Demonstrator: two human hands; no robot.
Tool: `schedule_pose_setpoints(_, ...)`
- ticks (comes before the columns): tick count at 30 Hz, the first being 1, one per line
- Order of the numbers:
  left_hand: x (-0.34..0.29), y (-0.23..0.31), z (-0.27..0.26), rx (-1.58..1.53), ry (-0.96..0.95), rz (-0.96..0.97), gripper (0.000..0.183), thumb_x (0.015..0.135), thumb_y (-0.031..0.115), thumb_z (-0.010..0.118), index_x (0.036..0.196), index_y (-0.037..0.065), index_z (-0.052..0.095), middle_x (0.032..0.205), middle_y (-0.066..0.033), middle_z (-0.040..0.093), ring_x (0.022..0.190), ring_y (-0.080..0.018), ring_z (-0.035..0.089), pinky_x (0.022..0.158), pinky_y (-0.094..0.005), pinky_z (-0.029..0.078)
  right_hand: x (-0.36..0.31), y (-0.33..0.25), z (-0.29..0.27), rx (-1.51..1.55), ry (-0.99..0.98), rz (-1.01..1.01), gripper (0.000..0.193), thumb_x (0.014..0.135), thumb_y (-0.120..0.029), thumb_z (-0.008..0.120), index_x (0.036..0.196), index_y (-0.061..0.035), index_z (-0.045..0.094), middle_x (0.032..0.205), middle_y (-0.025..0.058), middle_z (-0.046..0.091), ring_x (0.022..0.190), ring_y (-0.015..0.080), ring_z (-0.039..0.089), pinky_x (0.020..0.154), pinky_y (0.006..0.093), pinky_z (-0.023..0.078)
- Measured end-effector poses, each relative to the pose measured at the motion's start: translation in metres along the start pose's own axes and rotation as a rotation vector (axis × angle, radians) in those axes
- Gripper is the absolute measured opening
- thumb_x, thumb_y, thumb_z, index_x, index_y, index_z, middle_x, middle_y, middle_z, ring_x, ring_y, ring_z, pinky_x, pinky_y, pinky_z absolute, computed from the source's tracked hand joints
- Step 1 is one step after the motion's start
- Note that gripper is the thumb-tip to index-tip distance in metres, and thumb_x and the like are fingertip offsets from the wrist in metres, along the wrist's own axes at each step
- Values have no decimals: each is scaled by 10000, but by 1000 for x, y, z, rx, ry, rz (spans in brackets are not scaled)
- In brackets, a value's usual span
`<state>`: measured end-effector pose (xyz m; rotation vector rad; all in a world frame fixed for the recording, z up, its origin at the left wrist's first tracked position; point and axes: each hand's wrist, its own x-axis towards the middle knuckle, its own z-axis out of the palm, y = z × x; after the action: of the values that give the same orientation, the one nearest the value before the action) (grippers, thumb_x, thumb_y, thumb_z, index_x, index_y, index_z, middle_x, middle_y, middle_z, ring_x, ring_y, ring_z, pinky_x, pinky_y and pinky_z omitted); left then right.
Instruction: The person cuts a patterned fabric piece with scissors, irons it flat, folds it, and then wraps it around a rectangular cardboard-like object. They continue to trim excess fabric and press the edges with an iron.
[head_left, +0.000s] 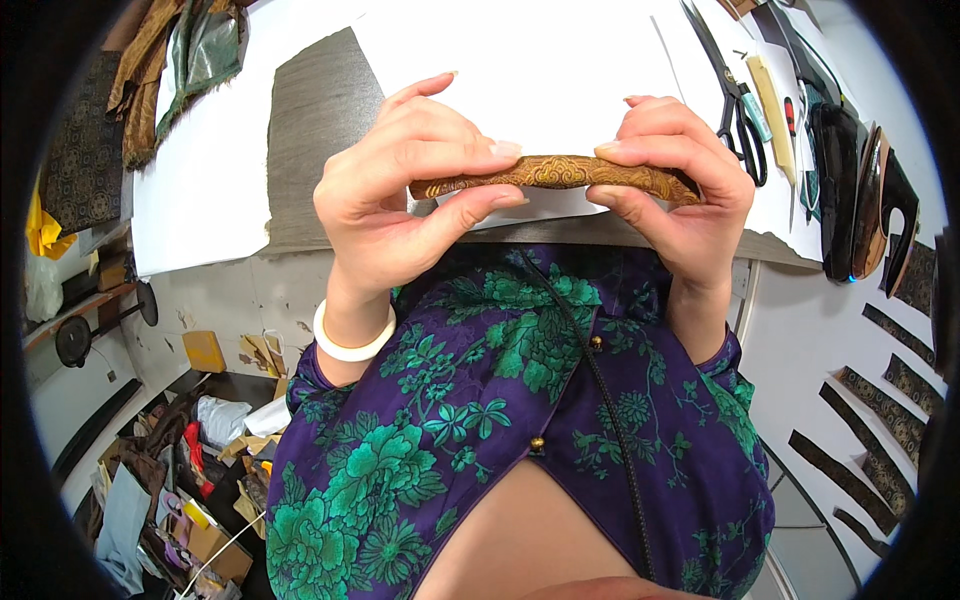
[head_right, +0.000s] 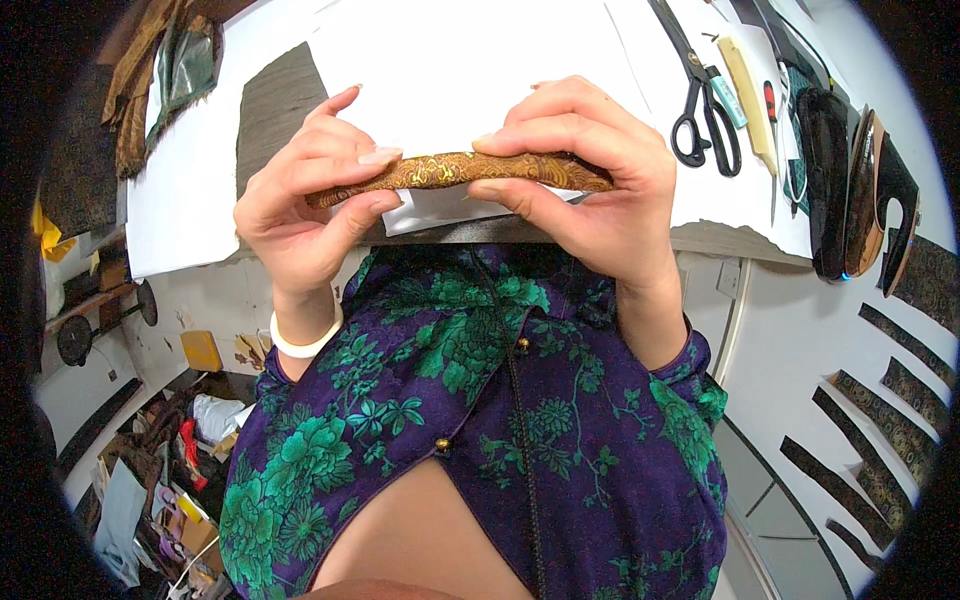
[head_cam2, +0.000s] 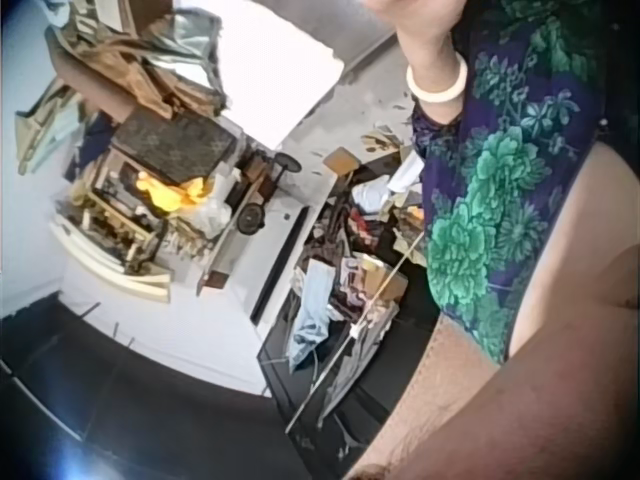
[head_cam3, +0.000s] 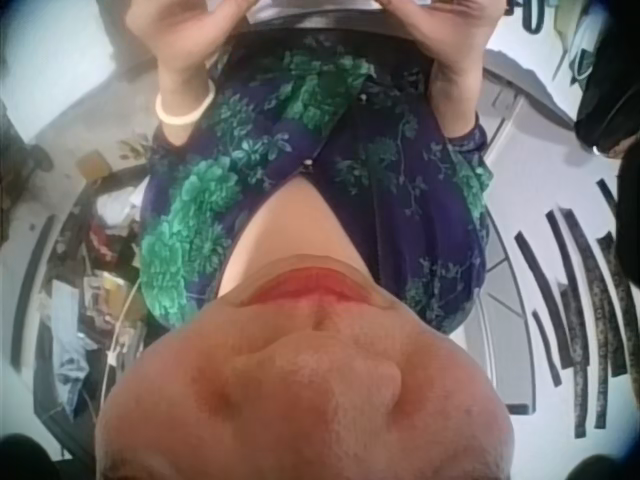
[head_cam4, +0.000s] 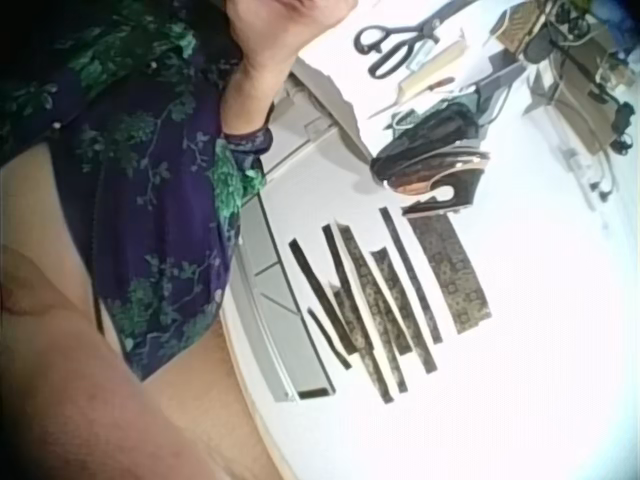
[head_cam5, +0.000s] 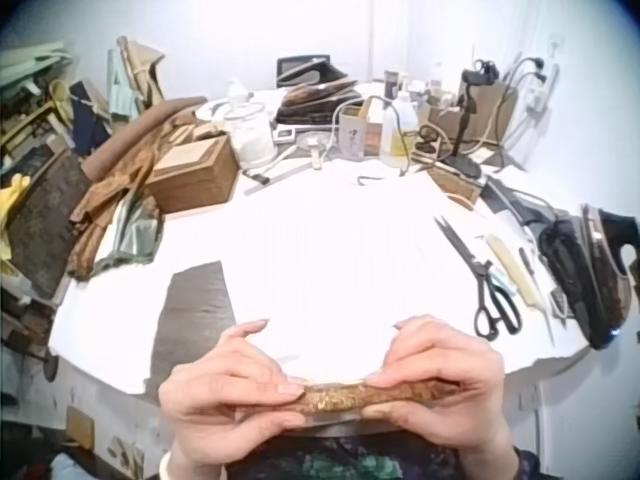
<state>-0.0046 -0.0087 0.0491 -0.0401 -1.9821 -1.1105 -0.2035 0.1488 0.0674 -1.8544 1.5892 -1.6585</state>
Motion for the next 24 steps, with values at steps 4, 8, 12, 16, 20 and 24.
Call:
schedule_pose_setpoints(4, 2, -2, -2, -5, -30, 2, 277, 731, 26, 847, 989, 7, 748, 895, -116, 749, 825, -210, 685, 1073, -615, 404, 0, 0, 0, -7, -1, 8, 329, 652, 4, 888, 953, -9, 756, 909, 85, 689, 843, 181, 664, 717, 277, 534)
schedule_pose_setpoints(8, 2, -5, -6, 9, -73, 24, 277, 731, 24, 838, 991, 0, 744, 885, -112, 744, 824, -210, 682, 1067, -614, 407, 1, 0, 0, -2, -4, 9, 326, 653, 4, 885, 951, -9, 755, 908, 86, 692, 844, 180, 664, 718, 283, 533)
schedule_pose_setpoints(12, 7, 2, 0, -20, -55, -61, 276, 722, 20, 827, 987, 5, 751, 848, -86, 722, 814, -194, 669, 1063, -608, 413, 1, 1, -3, -2, -27, 9, 320, 657, 8, 878, 952, -11, 754, 906, 87, 692, 845, 177, 664, 721, 282, 529)
schedule_pose_setpoints(16, 16, 4, 3, 8, -105, -66, 294, 694, 20, 837, 979, 17, 762, 799, -56, 681, 783, -180, 642, 1065, -592, 421, 2, -1, -3, 27, -27, 32, 313, 663, 8, 874, 951, -14, 753, 896, 81, 694, 843, 181, 664, 723, 280, 526)
schedule_pose_setpoints(20, 12, -5, 6, -37, -87, -103, 297, 666, 14, 854, 951, 27, 770, 801, -54, 661, 774, -180, 629, 1069, -580, 426, 2, -1, -1, 28, -20, 40, 306, 668, 3, 874, 948, -14, 750, 884, 77, 692, 839, 180, 662, 720, 279, 524)
schedule_pose_setpoints(24, 6, -11, 10, -136, -44, -136, 292, 663, 6, 854, 941, 32, 770, 823, -57, 662, 803, -183, 627, 1073, -575, 429, 3, 1, -2, 28, -32, 24, 300, 674, 1, 874, 944, -9, 746, 885, 79, 690, 831, 176, 659, 715, 278, 520)
